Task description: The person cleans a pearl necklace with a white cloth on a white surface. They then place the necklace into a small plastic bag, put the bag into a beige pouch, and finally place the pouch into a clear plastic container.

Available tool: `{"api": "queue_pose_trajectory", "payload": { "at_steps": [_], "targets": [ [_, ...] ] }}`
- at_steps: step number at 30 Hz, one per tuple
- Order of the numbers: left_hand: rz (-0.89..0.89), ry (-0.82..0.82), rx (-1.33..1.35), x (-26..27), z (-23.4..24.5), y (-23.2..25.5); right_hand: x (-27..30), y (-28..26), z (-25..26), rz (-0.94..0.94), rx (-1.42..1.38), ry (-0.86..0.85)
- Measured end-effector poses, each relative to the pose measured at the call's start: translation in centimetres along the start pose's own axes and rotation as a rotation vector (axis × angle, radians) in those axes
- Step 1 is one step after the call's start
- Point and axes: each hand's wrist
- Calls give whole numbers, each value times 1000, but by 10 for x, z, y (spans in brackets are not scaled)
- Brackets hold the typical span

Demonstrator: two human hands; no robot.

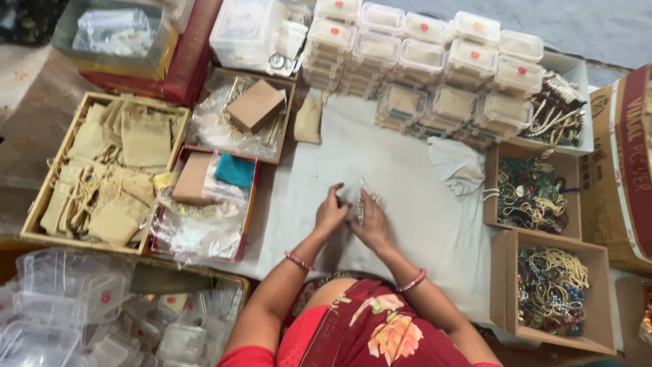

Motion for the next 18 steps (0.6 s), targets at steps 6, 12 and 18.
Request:
{"api": "queue_pose_trajectory", "payload": {
  "at_steps": [6,12,18],
  "targets": [
    [-534,310,110,30,21,52,-32,12,34,-632,-408,55],
    [-443,202,154,15,45,63,-31,61,45,-332,-879,-61],
    [-364,27,70,-12,35,50,-35,63,54,-570,-984,-32]
  ]
}}
Point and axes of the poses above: each hand's wrist, its own x-axis away from the middle knuckle, its own z-axis out of the back of the hand, y = z × x, and after that the axes turned 8 degrees about -x, right-handed
